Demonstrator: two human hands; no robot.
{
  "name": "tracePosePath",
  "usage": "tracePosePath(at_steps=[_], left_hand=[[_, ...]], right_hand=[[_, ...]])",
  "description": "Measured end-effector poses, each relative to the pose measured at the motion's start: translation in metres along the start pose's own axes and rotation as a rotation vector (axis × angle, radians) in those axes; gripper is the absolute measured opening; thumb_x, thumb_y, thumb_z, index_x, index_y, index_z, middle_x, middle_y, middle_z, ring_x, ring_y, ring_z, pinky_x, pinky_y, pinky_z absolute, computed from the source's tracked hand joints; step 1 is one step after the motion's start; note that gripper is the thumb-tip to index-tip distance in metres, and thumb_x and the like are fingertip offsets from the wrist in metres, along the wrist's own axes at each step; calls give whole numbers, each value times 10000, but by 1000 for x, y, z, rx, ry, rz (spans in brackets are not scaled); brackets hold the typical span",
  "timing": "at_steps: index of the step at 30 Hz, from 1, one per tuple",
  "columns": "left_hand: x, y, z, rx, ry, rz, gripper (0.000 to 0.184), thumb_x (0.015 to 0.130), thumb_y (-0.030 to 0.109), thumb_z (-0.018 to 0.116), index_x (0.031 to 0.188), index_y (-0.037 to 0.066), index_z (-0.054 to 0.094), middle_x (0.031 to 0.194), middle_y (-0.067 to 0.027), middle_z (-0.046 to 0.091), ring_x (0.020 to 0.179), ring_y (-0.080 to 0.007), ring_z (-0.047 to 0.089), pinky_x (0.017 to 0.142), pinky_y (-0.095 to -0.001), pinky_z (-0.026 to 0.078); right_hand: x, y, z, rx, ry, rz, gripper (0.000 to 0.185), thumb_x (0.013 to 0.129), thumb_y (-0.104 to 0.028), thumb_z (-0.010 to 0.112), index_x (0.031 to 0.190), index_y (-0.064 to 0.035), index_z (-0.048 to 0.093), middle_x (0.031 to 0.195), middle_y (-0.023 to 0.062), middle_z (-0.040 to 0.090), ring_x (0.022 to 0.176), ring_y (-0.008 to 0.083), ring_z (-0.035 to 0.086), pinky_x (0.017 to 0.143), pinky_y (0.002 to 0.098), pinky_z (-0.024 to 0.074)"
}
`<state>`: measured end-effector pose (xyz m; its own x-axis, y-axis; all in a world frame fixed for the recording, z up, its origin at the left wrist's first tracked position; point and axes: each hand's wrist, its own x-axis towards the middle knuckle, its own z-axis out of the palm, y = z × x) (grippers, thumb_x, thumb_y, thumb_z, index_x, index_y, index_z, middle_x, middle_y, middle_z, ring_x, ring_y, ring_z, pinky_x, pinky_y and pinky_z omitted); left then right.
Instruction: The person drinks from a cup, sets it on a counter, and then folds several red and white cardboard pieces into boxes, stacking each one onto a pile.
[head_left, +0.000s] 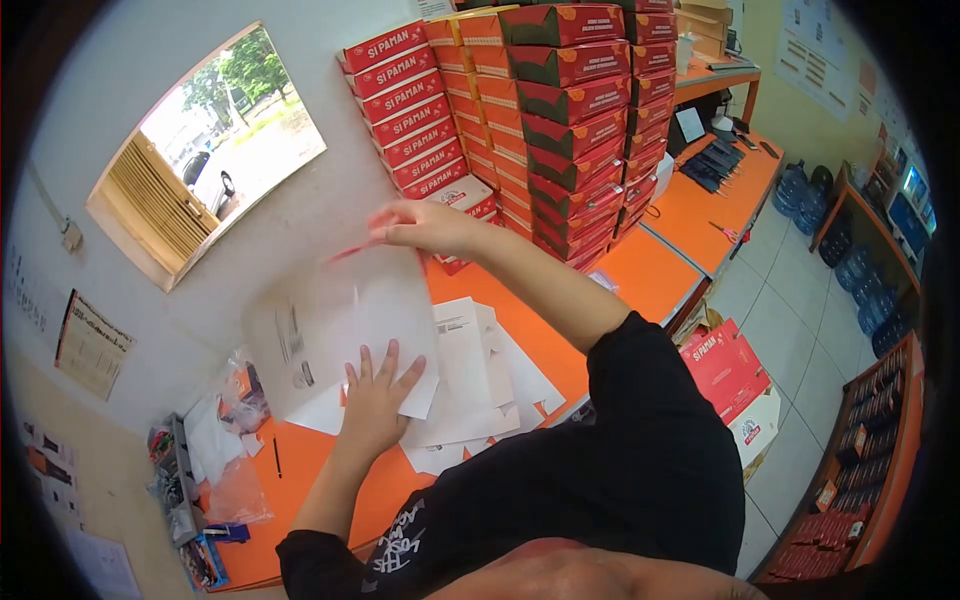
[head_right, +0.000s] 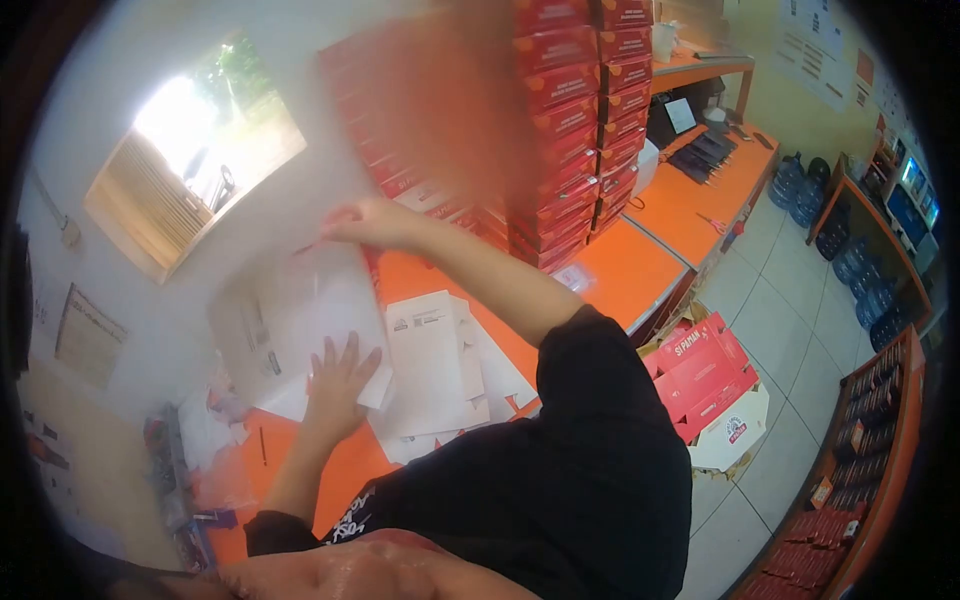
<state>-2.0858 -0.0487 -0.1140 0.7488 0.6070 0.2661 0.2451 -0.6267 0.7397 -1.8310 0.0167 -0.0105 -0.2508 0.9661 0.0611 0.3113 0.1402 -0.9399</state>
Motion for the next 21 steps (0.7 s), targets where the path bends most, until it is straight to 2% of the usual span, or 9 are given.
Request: tracePosePath(at_steps=[2,4,6,9,13,14,16,18,21], left_hand=[[-2,-48,5,-474,187,75,596,847,224,499,1362,58,250,1385,-183,298,1255,-382,308,1018,-522,260],[0,-72,8,-955,366,155,504,920,204,412,1363,52,225,1361,-169,345,1234,-346,362,1011,-499,295],[5,5,-5,-1156,446,174,475,939,248,351,1353,44,239,1351,-159,355,1229,-312,373,1008,-467,315],[7,46,-9,-1400,595,157,486,959,326,259,1340,25,252,1340,-152,364,1229,-286,376,1014,-440,326],[3,66,-18,-1492,655,153,488,961,341,269,1322,13,279,1310,-163,397,1195,-290,417,990,-429,367],[2,65,-21,-1484,692,168,488,961,341,269,1322,13,279,1310,-163,397,1195,-290,417,990,-429,367],[1,56,-24,-957,715,93,449,955,282,347,1308,9,305,1271,-174,437,1140,-279,476,936,-398,424],[5,36,-16,-677,757,56,452,915,282,483,1250,-2,374,1189,-159,496,1077,-262,522,901,-392,450],[16,54,-1,-991,785,202,400,906,223,502,1201,-30,408,1157,-153,513,1043,-246,540,880,-375,462]], right_hand=[[-7,2,18,554,-74,-289,273,789,-236,623,1012,-84,583,1066,50,542,995,197,560,783,314,474],[-25,11,46,11,-202,-903,345,768,-329,640,1019,-114,542,1135,46,499,1124,247,475,845,396,446],[-45,0,69,-657,-268,-1227,274,767,-274,624,978,-127,529,1130,54,503,1206,277,391,902,481,395],[-51,4,81,-840,-28,-1378,206,752,-199,613,925,-128,526,1133,58,508,1214,315,384,940,511,359],[-62,-18,82,-823,-81,-1373,150,758,-162,590,893,-129,532,1142,62,516,1224,320,380,961,541,341],[-63,-19,80,-762,-44,-1392,162,753,-141,608,895,-119,532,1144,73,524,1196,329,417,961,534,352],[-67,-16,79,-686,-28,-1421,176,748,-119,626,897,-109,532,1146,83,532,1169,339,454,962,528,363],[-71,-11,88,144,195,-1161,205,727,-46,662,890,-78,543,1108,110,561,1066,358,539,920,496,421],[-62,-19,99,11,274,-1095,219,695,-3,693,880,-37,583,994,119,605,1012,315,582,906,397,459]])
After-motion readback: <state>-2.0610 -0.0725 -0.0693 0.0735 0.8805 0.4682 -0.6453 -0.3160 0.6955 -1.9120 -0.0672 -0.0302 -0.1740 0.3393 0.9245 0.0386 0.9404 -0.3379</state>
